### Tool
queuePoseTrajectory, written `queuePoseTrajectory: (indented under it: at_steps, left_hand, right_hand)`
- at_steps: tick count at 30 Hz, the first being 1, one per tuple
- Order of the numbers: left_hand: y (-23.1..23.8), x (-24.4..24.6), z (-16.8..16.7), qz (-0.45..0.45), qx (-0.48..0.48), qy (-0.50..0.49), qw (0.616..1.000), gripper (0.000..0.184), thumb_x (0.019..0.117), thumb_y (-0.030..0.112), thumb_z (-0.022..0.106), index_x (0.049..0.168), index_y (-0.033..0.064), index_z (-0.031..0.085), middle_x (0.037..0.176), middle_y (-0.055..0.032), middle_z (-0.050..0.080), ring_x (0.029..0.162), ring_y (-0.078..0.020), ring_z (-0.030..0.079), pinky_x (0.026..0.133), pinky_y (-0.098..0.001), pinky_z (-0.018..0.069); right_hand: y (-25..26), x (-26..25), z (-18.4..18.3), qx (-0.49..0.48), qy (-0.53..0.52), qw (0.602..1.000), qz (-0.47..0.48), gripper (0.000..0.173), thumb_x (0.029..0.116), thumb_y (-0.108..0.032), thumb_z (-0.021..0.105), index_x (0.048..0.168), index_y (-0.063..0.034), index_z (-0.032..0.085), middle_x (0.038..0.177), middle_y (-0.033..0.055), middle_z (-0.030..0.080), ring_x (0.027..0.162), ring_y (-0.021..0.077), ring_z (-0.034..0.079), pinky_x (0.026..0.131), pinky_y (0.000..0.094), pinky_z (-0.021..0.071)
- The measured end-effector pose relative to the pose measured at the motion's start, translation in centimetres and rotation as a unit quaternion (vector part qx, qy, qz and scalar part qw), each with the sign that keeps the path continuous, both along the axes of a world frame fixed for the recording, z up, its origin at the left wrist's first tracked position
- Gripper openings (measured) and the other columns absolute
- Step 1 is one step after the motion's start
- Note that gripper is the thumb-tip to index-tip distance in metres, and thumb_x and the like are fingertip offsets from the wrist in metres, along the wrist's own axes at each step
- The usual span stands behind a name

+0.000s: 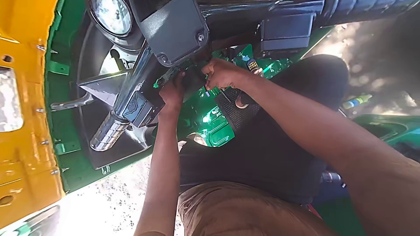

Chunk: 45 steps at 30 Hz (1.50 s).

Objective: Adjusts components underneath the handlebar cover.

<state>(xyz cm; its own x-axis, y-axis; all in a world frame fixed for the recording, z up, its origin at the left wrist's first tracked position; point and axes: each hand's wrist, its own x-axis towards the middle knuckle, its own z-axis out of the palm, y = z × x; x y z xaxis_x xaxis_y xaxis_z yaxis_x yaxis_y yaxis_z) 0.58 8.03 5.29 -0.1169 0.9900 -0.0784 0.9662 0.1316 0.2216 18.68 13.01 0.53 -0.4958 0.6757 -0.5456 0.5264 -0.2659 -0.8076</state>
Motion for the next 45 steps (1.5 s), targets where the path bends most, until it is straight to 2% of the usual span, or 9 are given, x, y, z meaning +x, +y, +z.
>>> queuePoseTrajectory:
  at_steps: [15, 19, 23, 28, 32, 35, 38, 41, 45]
  left_hand:
    - [-2.6, -2.9, -4.5, -0.019, 0.420, -0.071, 0.905, 0.025, 0.1054, 0.007, 0.052, 0.100, -0.0082, 0.071, 0.094, -0.0139, 0.073, 0.099, -0.0077, 0.069, 0.091, -0.0188, 0.0494]
    - [-2.3, -4.1, -5.8, -0.067, 0.428, -0.238, 0.869, 0.021, 0.1059, 0.003, 0.050, 0.106, -0.0138, 0.063, 0.098, -0.0160, 0.072, 0.098, -0.0180, 0.073, 0.093, -0.0337, 0.0581]
    - [-1.7, -3.2, -5.7, 0.008, 0.336, -0.586, 0.737, 0.016, 0.1037, -0.002, 0.042, 0.118, -0.0031, 0.050, 0.106, -0.0130, 0.066, 0.103, -0.0267, 0.069, 0.098, -0.0483, 0.0573]
    - [-1.5, -3.4, -5.8, 0.011, 0.265, -0.736, 0.623, 0.020, 0.1043, -0.002, 0.041, 0.122, -0.0036, 0.051, 0.114, -0.0211, 0.066, 0.109, -0.0346, 0.067, 0.101, -0.0533, 0.0546]
    - [-2.3, -4.9, -5.7, -0.032, 0.183, -0.764, 0.618, 0.025, 0.1082, 0.009, 0.037, 0.125, 0.0038, 0.054, 0.122, -0.0138, 0.067, 0.119, -0.0283, 0.064, 0.110, -0.0485, 0.0479]
    - [-2.5, -5.1, -5.8, -0.019, 0.182, -0.753, 0.632, 0.024, 0.1084, 0.011, 0.036, 0.124, 0.0071, 0.055, 0.119, -0.0094, 0.067, 0.116, -0.0257, 0.065, 0.109, -0.0491, 0.0486]
    - [-3.0, -5.4, -5.6, 0.005, 0.171, -0.732, 0.659, 0.025, 0.1075, 0.009, 0.040, 0.128, 0.0079, 0.055, 0.124, -0.0065, 0.065, 0.121, -0.0225, 0.061, 0.112, -0.0460, 0.0461]
    - [-3.3, -5.5, -6.1, 0.006, 0.183, -0.721, 0.668, 0.024, 0.1052, 0.011, 0.048, 0.127, 0.0074, 0.057, 0.124, -0.0064, 0.066, 0.122, -0.0226, 0.061, 0.113, -0.0468, 0.0455]
    - [-2.8, -5.2, -6.6, 0.021, 0.192, -0.753, 0.629, 0.018, 0.1036, 0.016, 0.054, 0.118, 0.0109, 0.064, 0.116, -0.0063, 0.070, 0.114, -0.0226, 0.066, 0.107, -0.0461, 0.0497]
  right_hand:
    - [0.4, 0.4, 1.3, 0.027, -0.035, 0.998, 0.033, 0.019, 0.0899, -0.009, 0.076, 0.107, -0.0103, 0.069, 0.084, 0.0069, 0.067, 0.062, 0.0152, 0.059, 0.049, 0.0310, 0.0463]
    - [0.5, 0.3, 1.4, 0.030, -0.031, 0.999, 0.034, 0.023, 0.0887, -0.008, 0.077, 0.111, -0.0104, 0.070, 0.087, 0.0070, 0.069, 0.063, 0.0151, 0.060, 0.050, 0.0319, 0.0481]
    - [0.5, 0.4, 1.4, 0.026, -0.031, 0.999, 0.031, 0.025, 0.0879, -0.009, 0.077, 0.112, -0.0102, 0.071, 0.088, 0.0082, 0.070, 0.064, 0.0162, 0.061, 0.050, 0.0328, 0.0486]
    - [-0.4, -0.2, 0.9, -0.017, 0.003, 0.999, -0.043, 0.035, 0.0906, -0.006, 0.072, 0.125, -0.0119, 0.068, 0.096, 0.0096, 0.070, 0.061, 0.0151, 0.057, 0.049, 0.0314, 0.0460]
    - [-3.7, -0.2, 0.5, -0.175, 0.165, 0.936, -0.257, 0.062, 0.0945, -0.001, 0.068, 0.150, -0.0246, 0.055, 0.112, 0.0120, 0.069, 0.060, 0.0141, 0.058, 0.050, 0.0269, 0.0496]
    - [-5.8, 0.2, 0.1, -0.235, 0.184, 0.882, -0.364, 0.036, 0.0939, 0.001, 0.066, 0.126, -0.0157, 0.068, 0.096, 0.0114, 0.073, 0.055, 0.0151, 0.058, 0.045, 0.0276, 0.0479]
    - [-7.8, -0.9, -0.8, -0.277, 0.151, 0.917, -0.244, 0.010, 0.0940, 0.002, 0.058, 0.099, -0.0038, 0.065, 0.083, 0.0070, 0.069, 0.053, 0.0104, 0.054, 0.047, 0.0250, 0.0462]
    - [-8.0, -4.6, -3.6, -0.307, 0.181, 0.934, 0.030, 0.020, 0.1026, -0.006, 0.054, 0.118, -0.0077, 0.066, 0.098, 0.0065, 0.070, 0.067, 0.0123, 0.062, 0.062, 0.0313, 0.0555]
    - [-6.4, -11.2, -9.2, -0.342, 0.217, 0.909, -0.097, 0.023, 0.1043, -0.018, 0.061, 0.126, -0.0114, 0.064, 0.092, 0.0044, 0.068, 0.060, 0.0099, 0.058, 0.055, 0.0249, 0.0495]
